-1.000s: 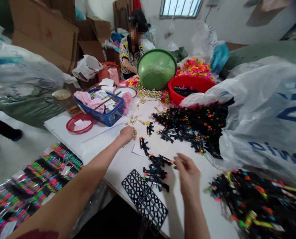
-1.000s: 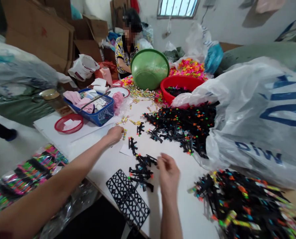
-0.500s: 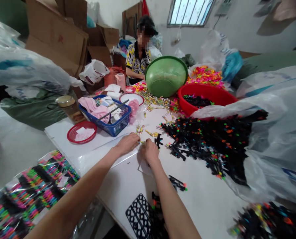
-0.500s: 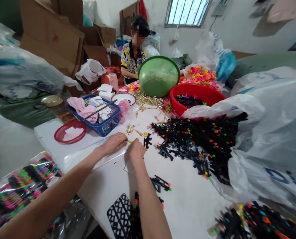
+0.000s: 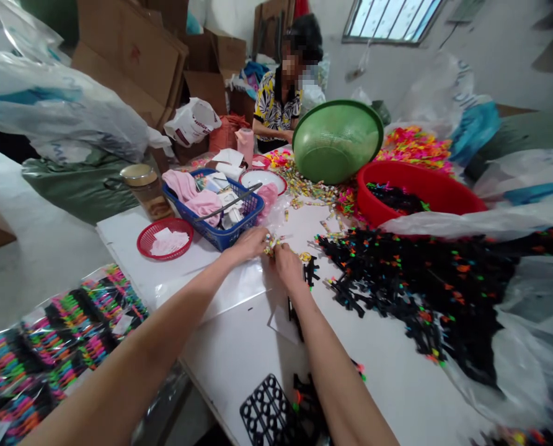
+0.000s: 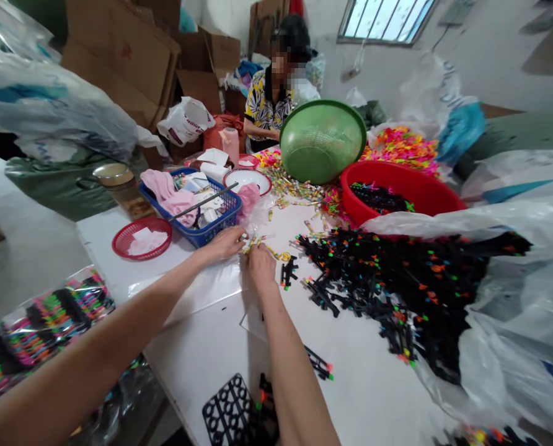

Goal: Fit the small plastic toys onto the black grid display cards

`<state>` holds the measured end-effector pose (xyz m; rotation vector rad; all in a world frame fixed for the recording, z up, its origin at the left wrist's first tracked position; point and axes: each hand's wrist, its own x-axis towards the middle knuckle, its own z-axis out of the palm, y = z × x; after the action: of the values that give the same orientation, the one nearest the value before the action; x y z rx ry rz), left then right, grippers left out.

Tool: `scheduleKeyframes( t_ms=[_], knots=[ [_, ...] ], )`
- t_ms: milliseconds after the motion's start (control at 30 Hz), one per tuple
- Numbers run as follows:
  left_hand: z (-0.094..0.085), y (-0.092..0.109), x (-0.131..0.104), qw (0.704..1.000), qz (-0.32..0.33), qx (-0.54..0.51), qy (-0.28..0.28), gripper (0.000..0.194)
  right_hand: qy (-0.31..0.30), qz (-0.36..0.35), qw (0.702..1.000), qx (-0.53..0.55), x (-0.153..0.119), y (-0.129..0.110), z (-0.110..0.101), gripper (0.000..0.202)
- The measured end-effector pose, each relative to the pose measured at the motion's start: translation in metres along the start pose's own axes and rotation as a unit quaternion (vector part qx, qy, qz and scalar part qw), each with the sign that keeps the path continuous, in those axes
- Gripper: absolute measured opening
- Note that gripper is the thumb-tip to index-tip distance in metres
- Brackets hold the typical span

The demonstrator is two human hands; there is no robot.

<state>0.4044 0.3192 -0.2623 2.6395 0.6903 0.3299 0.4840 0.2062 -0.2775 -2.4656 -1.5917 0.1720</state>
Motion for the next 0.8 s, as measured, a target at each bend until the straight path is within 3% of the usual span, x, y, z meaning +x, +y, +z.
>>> scheduleKeyframes(
  t_ms=[100,167,267,333,400,433,500,633,700,800],
  knots=[
    [-0.007,0.006,-0.027,0.995,-0.025,-0.093,0.037,0.024,-0.003,-0.048,0.999,0.009,0.020,-0.009,0.002,0.028],
    [-0.007,0.010,-0.052,0.965,-0.068,-0.246,0.062,0.025,-0.011,-0.069,0.997,0.018,0.032,-0.017,0.004,0.027],
    [0.001,0.013,-0.082,0.857,-0.168,-0.479,0.090,0.031,-0.010,-0.072,0.997,0.036,0.038,-0.021,0.002,0.023],
    [0.008,0.015,-0.092,0.779,-0.225,-0.572,0.124,0.039,0.000,-0.061,0.997,0.052,0.028,-0.015,-0.006,0.020],
    [0.015,0.021,-0.093,0.726,-0.258,-0.619,0.155,0.044,0.007,-0.053,0.996,0.067,0.009,-0.004,-0.017,0.018],
    [0.019,0.027,-0.092,0.714,-0.263,-0.629,0.159,0.044,0.005,-0.054,0.995,0.084,-0.003,0.002,-0.022,0.018],
    [0.027,0.045,-0.087,0.719,-0.253,-0.634,0.132,0.042,-0.023,-0.055,0.983,0.175,-0.030,0.016,-0.028,0.023],
    [0.048,0.093,-0.085,0.722,-0.221,-0.656,-0.010,0.042,-0.060,-0.001,0.918,0.393,-0.081,0.043,-0.029,0.029],
    [0.057,0.114,-0.091,0.714,-0.216,-0.661,-0.074,0.043,-0.035,0.020,0.917,0.396,-0.102,0.052,-0.031,0.039],
    [0.062,0.137,-0.104,0.715,-0.213,-0.652,-0.136,0.043,-0.006,0.020,0.945,0.327,-0.130,0.061,-0.040,0.057]
  ],
)
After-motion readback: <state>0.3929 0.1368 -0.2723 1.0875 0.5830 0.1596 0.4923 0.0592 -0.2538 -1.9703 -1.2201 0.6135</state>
